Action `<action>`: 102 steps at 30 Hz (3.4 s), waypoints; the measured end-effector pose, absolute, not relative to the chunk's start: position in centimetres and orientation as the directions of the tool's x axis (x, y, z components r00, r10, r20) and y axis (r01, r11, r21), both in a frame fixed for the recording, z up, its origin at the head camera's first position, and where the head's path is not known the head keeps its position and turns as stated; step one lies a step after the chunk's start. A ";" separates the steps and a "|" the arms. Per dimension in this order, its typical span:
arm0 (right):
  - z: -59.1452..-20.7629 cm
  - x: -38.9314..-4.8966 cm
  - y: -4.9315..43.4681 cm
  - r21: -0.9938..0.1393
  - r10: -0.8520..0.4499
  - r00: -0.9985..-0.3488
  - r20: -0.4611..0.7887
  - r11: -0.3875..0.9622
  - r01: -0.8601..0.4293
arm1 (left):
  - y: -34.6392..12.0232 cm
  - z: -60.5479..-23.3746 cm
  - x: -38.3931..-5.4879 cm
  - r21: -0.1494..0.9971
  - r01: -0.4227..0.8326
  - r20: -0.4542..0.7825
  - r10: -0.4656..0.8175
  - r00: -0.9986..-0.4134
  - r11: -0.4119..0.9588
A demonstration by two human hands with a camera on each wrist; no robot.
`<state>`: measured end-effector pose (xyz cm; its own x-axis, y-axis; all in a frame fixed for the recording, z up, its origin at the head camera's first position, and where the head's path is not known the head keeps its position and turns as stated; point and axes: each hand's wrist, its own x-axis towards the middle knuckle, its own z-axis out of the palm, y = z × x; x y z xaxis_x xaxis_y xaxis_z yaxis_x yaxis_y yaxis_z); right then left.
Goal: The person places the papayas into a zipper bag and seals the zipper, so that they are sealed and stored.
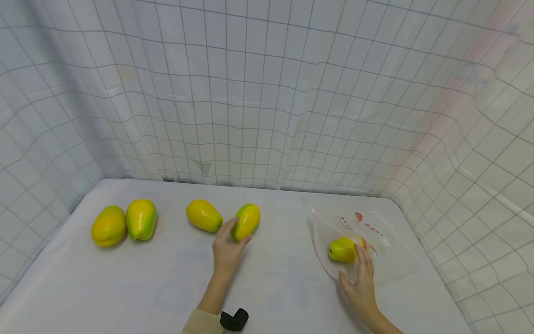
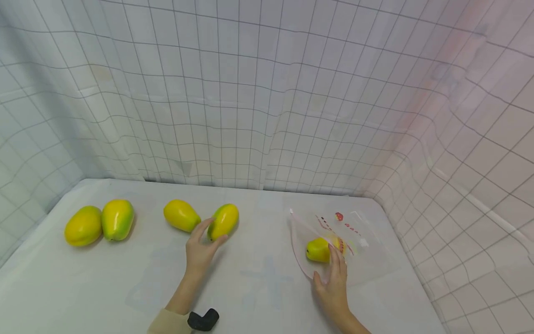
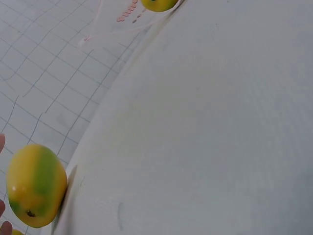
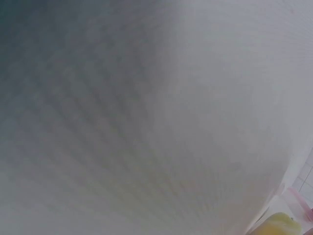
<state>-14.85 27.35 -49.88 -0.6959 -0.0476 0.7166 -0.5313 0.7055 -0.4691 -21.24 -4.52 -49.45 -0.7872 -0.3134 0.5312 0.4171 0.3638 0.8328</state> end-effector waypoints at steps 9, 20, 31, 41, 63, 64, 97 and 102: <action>-50.0 -14.9 27.3 -0.497 -0.027 -0.717 0.697 0.702 -0.510 | -5.1 -50.6 -21.1 0.926 0.276 0.361 -0.387 -0.848 0.258; -49.9 -14.9 27.3 -0.478 -0.033 -0.699 0.714 0.707 -0.521 | -5.2 -51.1 -21.5 0.943 0.213 0.299 -0.376 -0.877 0.254; -49.9 -14.8 27.2 -0.494 -0.022 -0.726 0.687 0.719 -0.489 | -4.8 -51.3 -21.8 0.946 0.203 0.288 -0.366 -0.885 0.254; -49.9 -14.8 27.2 -0.505 -0.013 -0.735 0.678 0.718 -0.479 | -4.6 -51.2 -21.8 0.950 0.193 0.275 -0.367 -0.888 0.244; -50.1 -14.9 27.2 -0.480 -0.032 -0.716 0.698 0.721 -0.500 | -4.3 -49.8 -21.3 0.970 0.211 0.237 -0.297 -0.925 0.118; -50.1 -14.9 27.3 -0.480 -0.033 -0.715 0.698 0.720 -0.502 | -4.2 -49.4 -21.1 0.969 0.217 0.241 -0.279 -0.929 0.115; -50.0 -14.9 27.3 -0.467 -0.036 -0.708 0.705 0.728 -0.501 | 2.6 -47.5 -19.2 0.936 0.335 0.316 0.164 -0.935 0.108; -50.0 -14.9 27.2 -0.475 -0.034 -0.712 0.701 0.722 -0.503 | 3.2 -47.3 -19.1 0.936 0.338 0.311 0.215 -0.926 0.103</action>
